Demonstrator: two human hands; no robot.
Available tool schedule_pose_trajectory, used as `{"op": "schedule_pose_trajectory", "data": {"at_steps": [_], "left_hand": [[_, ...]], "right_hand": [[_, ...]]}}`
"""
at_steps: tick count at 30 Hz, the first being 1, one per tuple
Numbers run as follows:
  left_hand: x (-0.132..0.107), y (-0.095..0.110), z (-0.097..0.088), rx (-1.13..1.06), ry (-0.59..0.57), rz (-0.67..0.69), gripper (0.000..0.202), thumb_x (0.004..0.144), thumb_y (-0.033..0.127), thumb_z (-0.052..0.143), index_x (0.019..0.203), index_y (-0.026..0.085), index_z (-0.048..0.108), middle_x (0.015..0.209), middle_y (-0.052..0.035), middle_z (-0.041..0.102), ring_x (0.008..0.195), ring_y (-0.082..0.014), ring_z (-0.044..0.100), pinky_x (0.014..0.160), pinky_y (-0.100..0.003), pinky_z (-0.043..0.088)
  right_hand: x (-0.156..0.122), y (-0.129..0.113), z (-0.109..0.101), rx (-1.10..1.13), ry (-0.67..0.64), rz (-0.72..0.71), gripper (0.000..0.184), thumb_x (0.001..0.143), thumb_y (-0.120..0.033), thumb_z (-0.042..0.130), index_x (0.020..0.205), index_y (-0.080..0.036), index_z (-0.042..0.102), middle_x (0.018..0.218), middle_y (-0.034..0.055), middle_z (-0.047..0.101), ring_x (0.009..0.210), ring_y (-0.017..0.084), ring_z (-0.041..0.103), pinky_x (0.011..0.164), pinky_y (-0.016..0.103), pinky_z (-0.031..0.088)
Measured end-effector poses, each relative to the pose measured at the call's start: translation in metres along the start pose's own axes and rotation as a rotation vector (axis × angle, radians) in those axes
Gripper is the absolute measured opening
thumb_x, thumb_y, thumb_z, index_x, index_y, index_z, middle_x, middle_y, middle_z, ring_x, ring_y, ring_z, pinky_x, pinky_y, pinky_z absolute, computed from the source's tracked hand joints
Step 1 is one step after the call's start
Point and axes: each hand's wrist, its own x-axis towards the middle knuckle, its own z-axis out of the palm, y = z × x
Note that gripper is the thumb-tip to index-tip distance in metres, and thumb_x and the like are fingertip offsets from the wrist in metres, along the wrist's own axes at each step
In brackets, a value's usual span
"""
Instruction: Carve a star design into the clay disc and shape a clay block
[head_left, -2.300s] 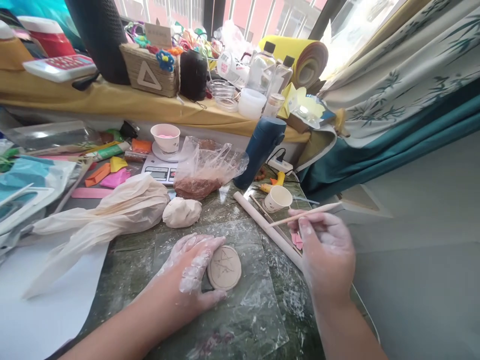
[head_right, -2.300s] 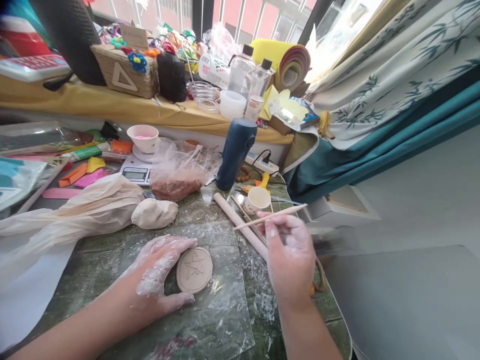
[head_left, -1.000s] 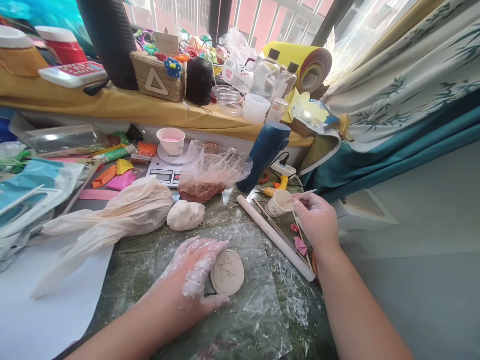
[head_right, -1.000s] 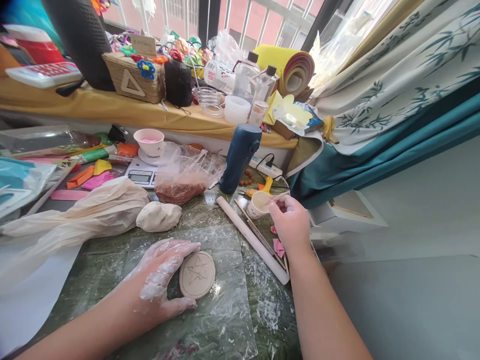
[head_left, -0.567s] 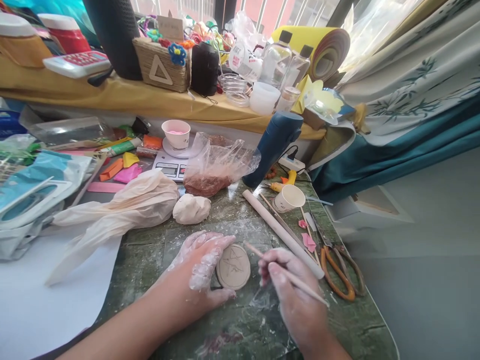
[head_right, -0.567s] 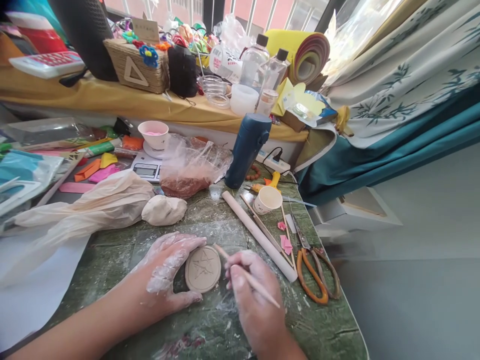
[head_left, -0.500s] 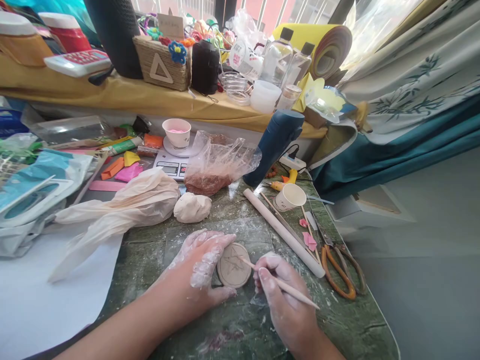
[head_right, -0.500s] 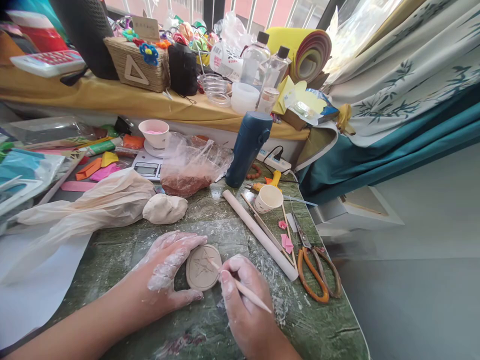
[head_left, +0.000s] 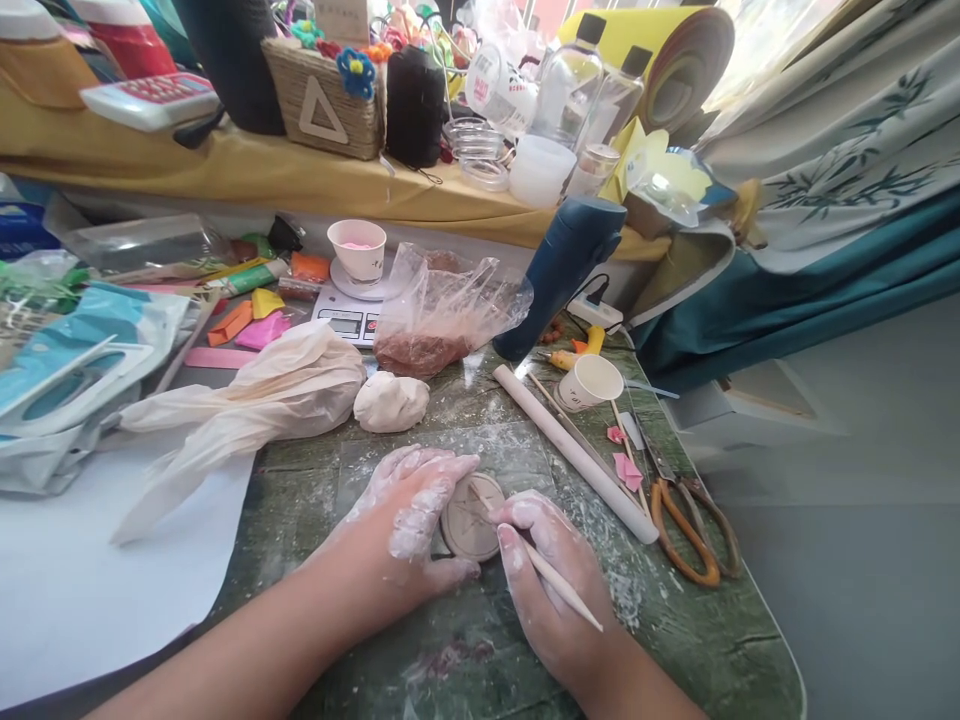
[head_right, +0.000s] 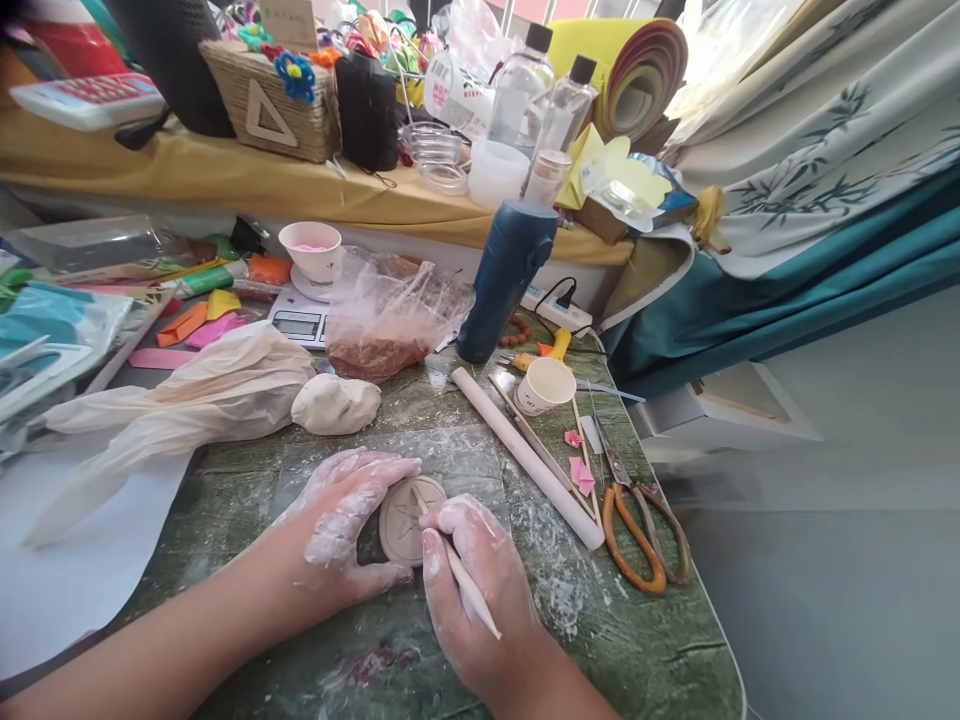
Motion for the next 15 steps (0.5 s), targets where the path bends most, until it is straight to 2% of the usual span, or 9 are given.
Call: {"op": "schedule_pose_trajectory", "data": {"at_steps": [4, 15], "left_hand": [[-0.0005, 0.0006, -0.0001, 0.004, 0.001, -0.003, 0.087, 0.074, 0.04, 0.09, 0.149, 0.028, 0.048, 0.142, -0.0108, 0.065, 0.136, -0.036, 0.056, 0.118, -0.057, 0.039], [0.0026, 0.0061, -0.0066, -0.009, -0.031, -0.034, 0.082, 0.076, 0.043, 0.088, 0.148, 0.029, 0.051, 0.142, -0.0108, 0.066, 0.136, -0.0365, 0.056, 0.119, -0.058, 0.039]], "right_hand": [[0.0, -0.0017, -0.0008, -0.004, -0.028, -0.013, 0.015, 0.103, -0.013, 0.047, 0.099, -0.024, 0.057, 0.089, 0.002, 0.064, 0.085, 0.018, 0.065, 0.08, 0.03, 0.053], [-0.0031, -0.005, -0.0041, -0.018, -0.068, -0.076, 0.017, 0.1, -0.01, 0.044, 0.096, -0.024, 0.054, 0.085, 0.0038, 0.064, 0.078, 0.02, 0.063, 0.075, 0.033, 0.053]]}}
